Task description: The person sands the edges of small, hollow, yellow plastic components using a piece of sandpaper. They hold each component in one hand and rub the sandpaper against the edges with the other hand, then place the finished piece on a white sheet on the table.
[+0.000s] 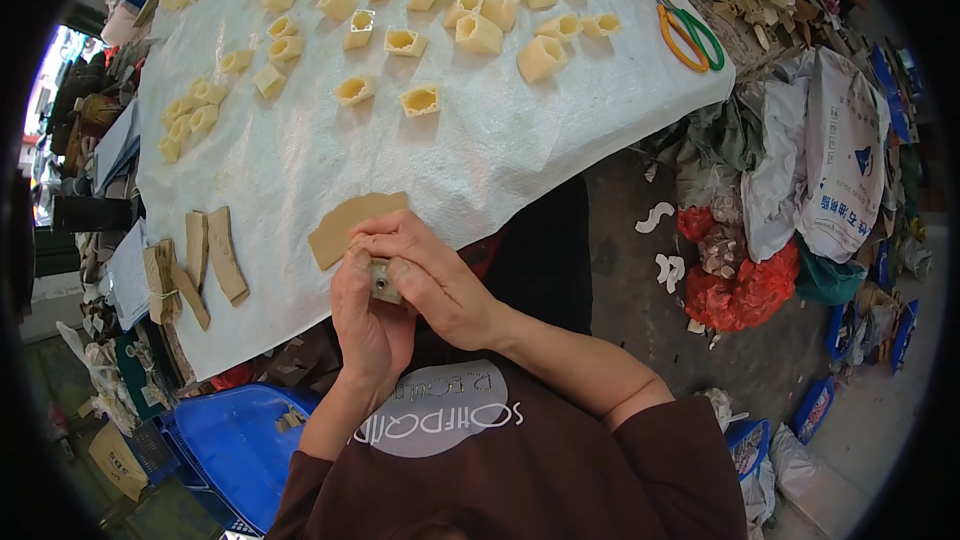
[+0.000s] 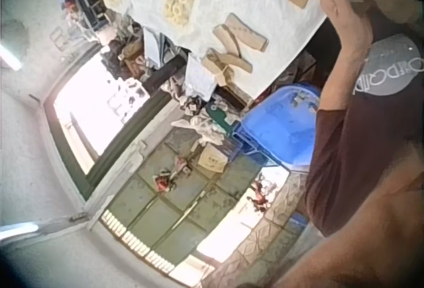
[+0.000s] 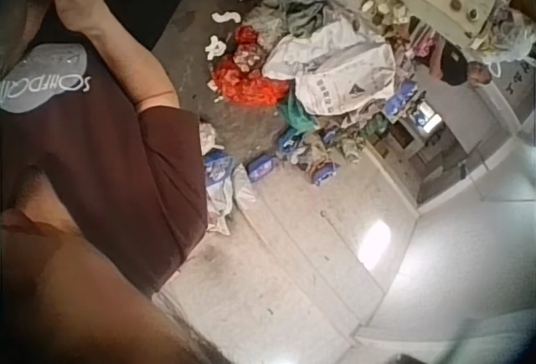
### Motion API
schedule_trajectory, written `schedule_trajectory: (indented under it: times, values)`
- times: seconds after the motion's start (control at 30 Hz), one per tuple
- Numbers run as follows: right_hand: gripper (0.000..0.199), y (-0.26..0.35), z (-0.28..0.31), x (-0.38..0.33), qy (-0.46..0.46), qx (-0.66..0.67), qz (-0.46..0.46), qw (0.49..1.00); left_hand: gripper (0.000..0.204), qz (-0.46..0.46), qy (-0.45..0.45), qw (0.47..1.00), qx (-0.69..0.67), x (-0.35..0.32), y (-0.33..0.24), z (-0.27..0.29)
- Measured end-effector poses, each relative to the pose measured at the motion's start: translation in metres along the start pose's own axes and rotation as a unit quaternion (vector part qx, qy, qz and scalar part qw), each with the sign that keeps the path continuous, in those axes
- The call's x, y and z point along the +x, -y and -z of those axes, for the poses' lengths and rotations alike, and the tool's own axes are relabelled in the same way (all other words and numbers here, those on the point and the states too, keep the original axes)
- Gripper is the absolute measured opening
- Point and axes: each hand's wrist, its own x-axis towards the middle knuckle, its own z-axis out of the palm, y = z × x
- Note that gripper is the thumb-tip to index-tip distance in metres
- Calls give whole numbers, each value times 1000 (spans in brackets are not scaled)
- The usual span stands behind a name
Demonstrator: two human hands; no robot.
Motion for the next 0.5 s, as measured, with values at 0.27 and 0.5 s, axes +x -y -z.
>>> schedule_trajectory:
  times: [0.27,0.5]
  values:
    - [42,-4,-4,-3,-57,108,-93,988,43,72,57,982,-165,4,-8,0]
    - [39,1,-6,2,-43,12,-85,995,37,90,-22,988,-124,1,-3,2]
